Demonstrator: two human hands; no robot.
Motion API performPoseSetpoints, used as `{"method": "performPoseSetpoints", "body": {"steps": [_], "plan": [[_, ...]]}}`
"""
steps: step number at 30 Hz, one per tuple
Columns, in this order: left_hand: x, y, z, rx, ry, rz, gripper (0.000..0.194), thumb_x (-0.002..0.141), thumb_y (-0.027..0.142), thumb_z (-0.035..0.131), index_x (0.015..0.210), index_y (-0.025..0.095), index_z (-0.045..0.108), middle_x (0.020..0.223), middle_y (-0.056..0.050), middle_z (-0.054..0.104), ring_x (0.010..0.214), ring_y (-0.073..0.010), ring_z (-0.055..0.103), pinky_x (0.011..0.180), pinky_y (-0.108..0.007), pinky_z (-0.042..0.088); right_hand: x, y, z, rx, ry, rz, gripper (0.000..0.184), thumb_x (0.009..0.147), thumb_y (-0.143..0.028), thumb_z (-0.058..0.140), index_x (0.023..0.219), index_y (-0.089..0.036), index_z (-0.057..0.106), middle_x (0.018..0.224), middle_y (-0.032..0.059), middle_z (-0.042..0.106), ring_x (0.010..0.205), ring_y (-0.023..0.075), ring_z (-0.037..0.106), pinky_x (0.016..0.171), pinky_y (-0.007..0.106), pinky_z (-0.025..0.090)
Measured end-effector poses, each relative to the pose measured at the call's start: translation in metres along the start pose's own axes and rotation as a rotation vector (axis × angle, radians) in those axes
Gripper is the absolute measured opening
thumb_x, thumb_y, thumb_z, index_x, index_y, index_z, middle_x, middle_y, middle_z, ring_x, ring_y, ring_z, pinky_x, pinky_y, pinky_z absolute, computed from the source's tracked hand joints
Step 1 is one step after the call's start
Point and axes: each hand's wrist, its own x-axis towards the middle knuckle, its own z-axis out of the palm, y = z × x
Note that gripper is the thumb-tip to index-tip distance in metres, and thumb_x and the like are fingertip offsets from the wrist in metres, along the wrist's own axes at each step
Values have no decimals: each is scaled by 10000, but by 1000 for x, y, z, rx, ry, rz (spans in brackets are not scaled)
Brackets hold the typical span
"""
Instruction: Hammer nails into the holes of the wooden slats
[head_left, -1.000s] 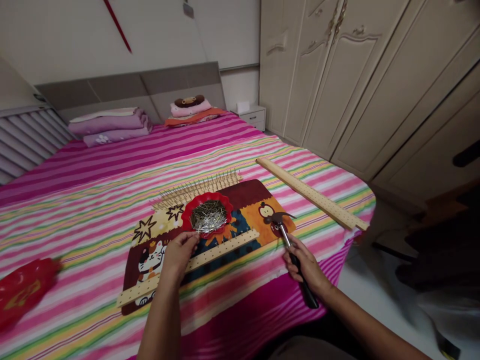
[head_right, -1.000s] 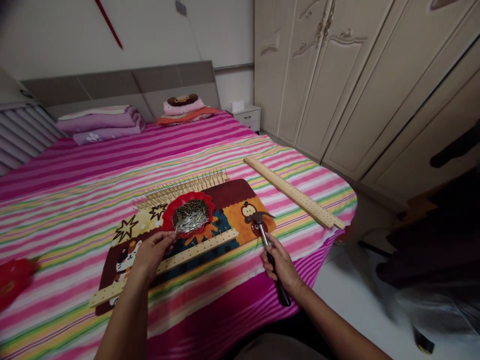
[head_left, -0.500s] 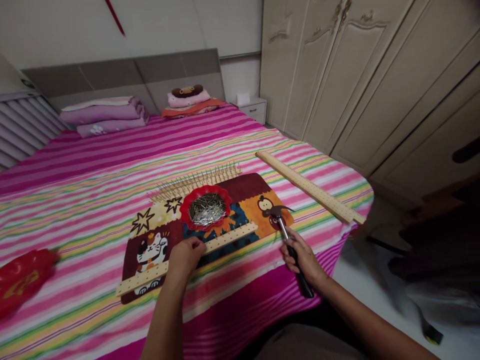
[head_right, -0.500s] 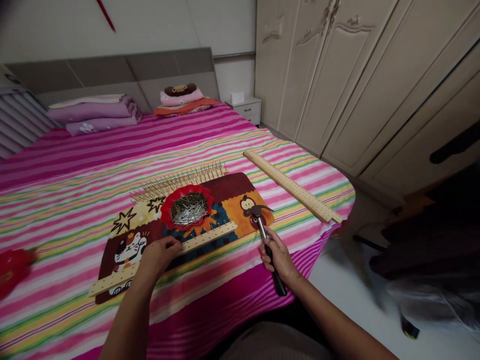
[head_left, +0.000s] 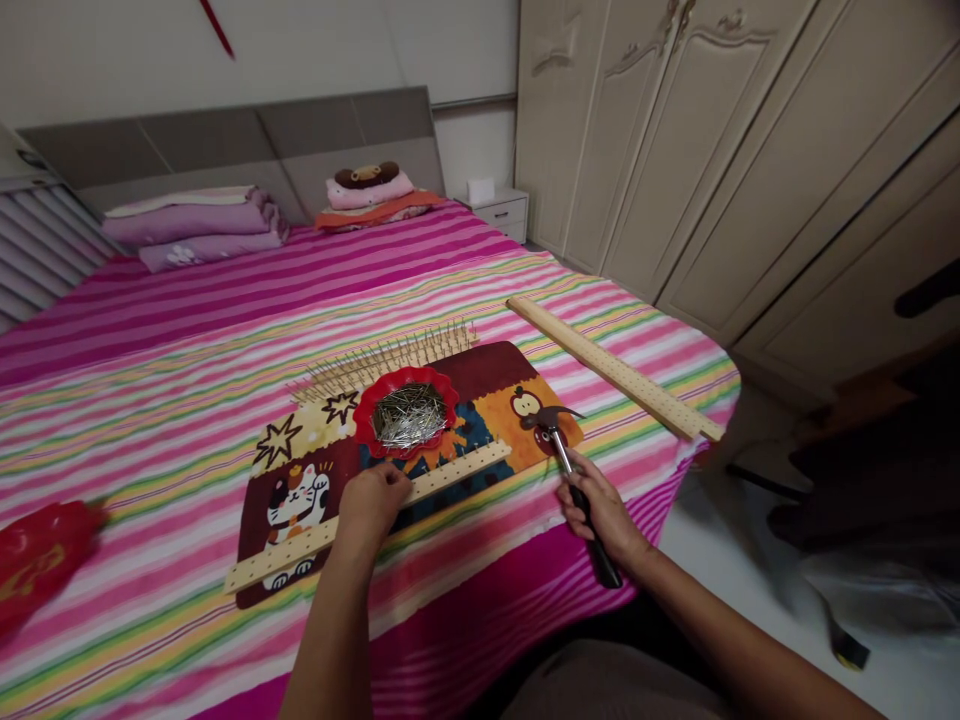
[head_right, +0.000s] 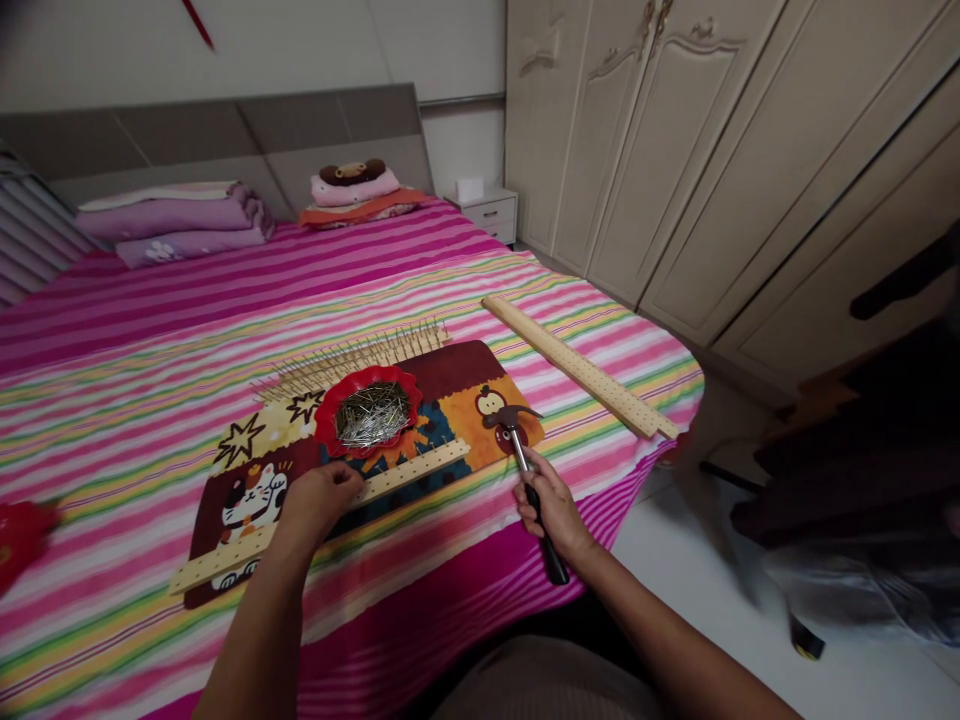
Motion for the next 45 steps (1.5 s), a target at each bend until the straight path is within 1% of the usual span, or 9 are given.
{"method": "performPoseSetpoints", "body": {"steps": [4, 11, 19, 24, 26, 30, 34, 40, 45], "plan": [[-2, -1, 7, -180, 72, -36, 88, 622, 289, 566, 578, 235, 620, 521, 21, 616, 533, -147, 551, 540, -240, 355, 0, 0, 0, 1, 3, -2, 498, 768, -319, 566, 1248, -258, 445, 556, -91, 483, 357, 52, 346, 304, 115, 214], [-10, -16, 18, -460, 78, -95, 231, 618, 407, 594, 723, 224, 686, 643, 6, 686, 625, -167, 600, 613, -260, 422, 1, 2, -1, 2, -7, -8, 497, 769, -318, 561, 1248, -260, 442, 559, -87, 491, 362, 52, 341, 309, 113, 215], [-17, -10, 24, -500, 138, -69, 194, 643, 389, 589, 713, 233, 682, 677, 12, 699, 661, -171, 613, 653, -264, 440, -3, 5, 5, -43, 25, -35, 544, 764, -336, 585, 1283, -247, 446, 565, -90, 469, 370, 50, 329, 305, 115, 214], [-15, -15, 35, -443, 202, 34, 192, 679, 401, 557, 660, 232, 648, 709, 1, 676, 681, -166, 597, 687, -268, 432, -25, -9, 24, -118, 44, -39, 580, 775, -352, 585, 1330, -257, 447, 598, -72, 487, 392, 62, 359, 303, 126, 225], [-15, -16, 39, -429, 230, 67, 199, 695, 402, 542, 643, 232, 631, 711, 0, 663, 686, -164, 589, 694, -268, 430, -36, -20, 37, -168, -23, -14, 591, 790, -374, 575, 1354, -264, 439, 614, -61, 499, 404, 69, 384, 309, 136, 236], [-16, -16, 43, -427, 266, 101, 199, 715, 392, 529, 633, 230, 610, 717, -3, 648, 702, -163, 585, 699, -267, 426, -50, -39, 67, -354, -315, 12, 526, 842, -378, 515, 1351, -251, 478, 606, -54, 489, 403, 69, 382, 337, 165, 266], [-17, -19, 45, -410, 283, 110, 187, 721, 370, 531, 630, 222, 602, 695, -7, 626, 681, -158, 569, 675, -265, 405, -47, -41, 94, -562, -515, -160, 436, 877, -252, 458, 1305, -255, 542, 574, -54, 468, 456, 85, 399, 424, 197, 321], [-18, -20, 48, -374, 304, 116, 171, 733, 337, 536, 627, 213, 588, 665, -2, 593, 647, -141, 548, 637, -251, 380, -33, -36, 114, -797, -621, -394, 464, 867, -157, 446, 1294, -299, 560, 609, -37, 497, 517, 117, 409, 501, 228, 338], [-18, -20, 49, -400, 304, 128, 168, 742, 340, 531, 662, 215, 610, 714, -11, 631, 693, -152, 577, 675, -261, 405, -37, -41, 101, -667, -511, -344, 412, 882, -236, 472, 1282, -272, 567, 565, -52, 436, 481, 103, 375, 456, 219, 309]]}}
